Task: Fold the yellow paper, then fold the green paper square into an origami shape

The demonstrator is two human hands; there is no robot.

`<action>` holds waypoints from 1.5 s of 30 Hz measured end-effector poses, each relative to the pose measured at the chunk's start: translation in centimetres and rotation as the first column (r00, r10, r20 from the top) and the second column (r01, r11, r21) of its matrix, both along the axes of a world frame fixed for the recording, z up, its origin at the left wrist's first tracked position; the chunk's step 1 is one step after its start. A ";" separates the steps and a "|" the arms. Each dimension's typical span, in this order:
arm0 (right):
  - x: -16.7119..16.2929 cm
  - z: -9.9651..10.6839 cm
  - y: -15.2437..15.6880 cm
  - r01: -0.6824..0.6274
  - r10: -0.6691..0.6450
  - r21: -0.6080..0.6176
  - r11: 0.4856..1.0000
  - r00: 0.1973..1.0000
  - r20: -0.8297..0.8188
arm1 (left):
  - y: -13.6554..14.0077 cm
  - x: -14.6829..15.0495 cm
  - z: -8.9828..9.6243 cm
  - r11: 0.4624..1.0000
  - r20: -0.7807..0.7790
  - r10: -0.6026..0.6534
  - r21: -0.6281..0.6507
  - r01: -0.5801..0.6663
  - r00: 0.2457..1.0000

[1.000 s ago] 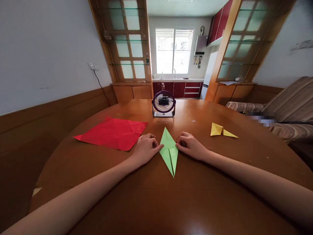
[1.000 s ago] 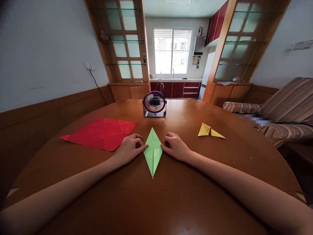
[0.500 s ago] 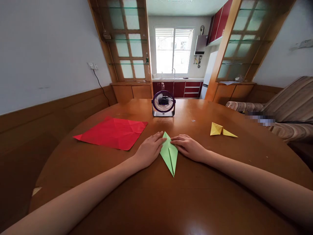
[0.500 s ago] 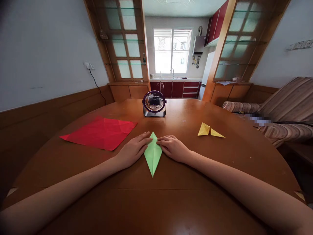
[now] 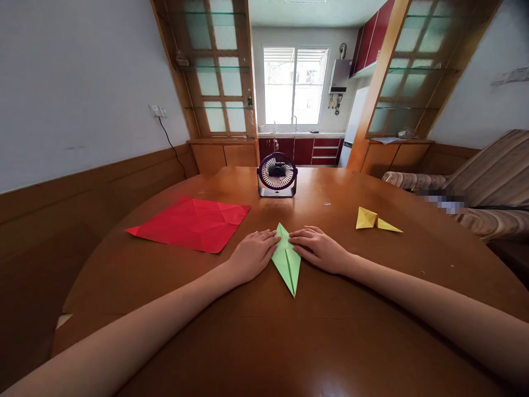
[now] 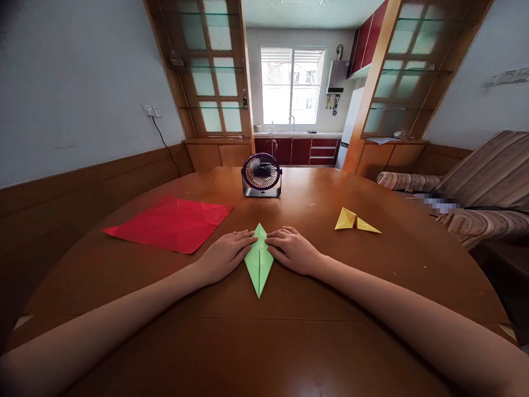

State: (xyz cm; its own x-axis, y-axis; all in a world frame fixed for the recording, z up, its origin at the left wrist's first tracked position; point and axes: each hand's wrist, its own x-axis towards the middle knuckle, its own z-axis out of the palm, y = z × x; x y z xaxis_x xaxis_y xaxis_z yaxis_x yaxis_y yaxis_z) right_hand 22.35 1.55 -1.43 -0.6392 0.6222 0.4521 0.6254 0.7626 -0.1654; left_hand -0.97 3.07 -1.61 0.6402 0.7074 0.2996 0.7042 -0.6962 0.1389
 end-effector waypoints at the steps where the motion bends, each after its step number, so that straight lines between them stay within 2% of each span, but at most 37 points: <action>1: 0.0 0.0 0.0 0.003 -0.003 0.002 1.000 1.000 0.002 | 0.0 0.0 0.0 1.000 0.000 0.002 -0.007 -0.002 1.000; 8: 0.0 0.0 0.0 -0.013 0.014 0.034 0.999 1.000 -0.022 | 0.0 0.0 0.3 0.999 0.019 0.002 -0.043 -0.001 1.000; 13: 0.3 -0.3 0.2 -0.109 0.112 0.105 0.988 0.993 -0.023 | 0.2 -0.1 0.3 0.998 0.031 0.010 -0.058 -0.008 0.999; 16: 0.4 -0.6 0.4 -0.149 0.148 0.115 0.982 0.989 0.017 | 0.3 -0.2 0.3 1.000 0.042 -0.006 -0.025 0.007 0.999; 20: 0.5 -0.5 0.4 -0.167 0.163 0.097 0.981 0.986 0.045 | 0.2 -0.4 0.6 0.986 0.008 -0.165 -0.014 0.165 0.986; 22: 0.5 -0.3 0.4 -0.176 0.172 0.084 0.981 0.983 0.057 | 0.0 -0.5 0.8 0.962 -0.013 -0.263 -0.083 0.262 0.965; 24: 0.6 -0.2 0.3 -0.187 0.183 0.070 0.980 0.981 0.062 | -0.3 -0.6 1.0 0.938 -0.039 -0.314 -0.165 0.304 0.949; 28: 0.7 -0.1 0.3 -0.203 0.197 0.072 0.977 0.977 0.074 | -0.4 -0.8 1.1 0.918 -0.072 -0.336 -0.250 0.309 0.939; 34: 1.1 0.0 0.4 -0.211 0.202 0.119 0.970 0.976 0.080 | -0.5 -1.0 1.4 0.906 -0.074 -0.368 -0.254 0.340 0.927; 38: 1.9 0.4 0.8 -0.229 0.218 0.144 0.963 0.972 0.088 | -0.6 -0.9 1.6 0.907 -0.104 -0.353 -0.281 0.312 0.930; 45: 2.9 0.7 1.2 -0.250 0.250 0.094 0.964 0.968 0.012 | -0.8 -0.8 1.8 0.906 -0.079 -0.370 -0.253 0.340 0.926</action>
State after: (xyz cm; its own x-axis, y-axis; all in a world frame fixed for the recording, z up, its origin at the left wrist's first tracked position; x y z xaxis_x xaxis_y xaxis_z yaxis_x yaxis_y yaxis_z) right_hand 25.25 2.78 -0.77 -0.7688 0.3977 0.5008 0.4130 0.9067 -0.0860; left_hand -1.81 2.26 0.14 0.8827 0.4661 0.0597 0.4381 -0.8622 0.2542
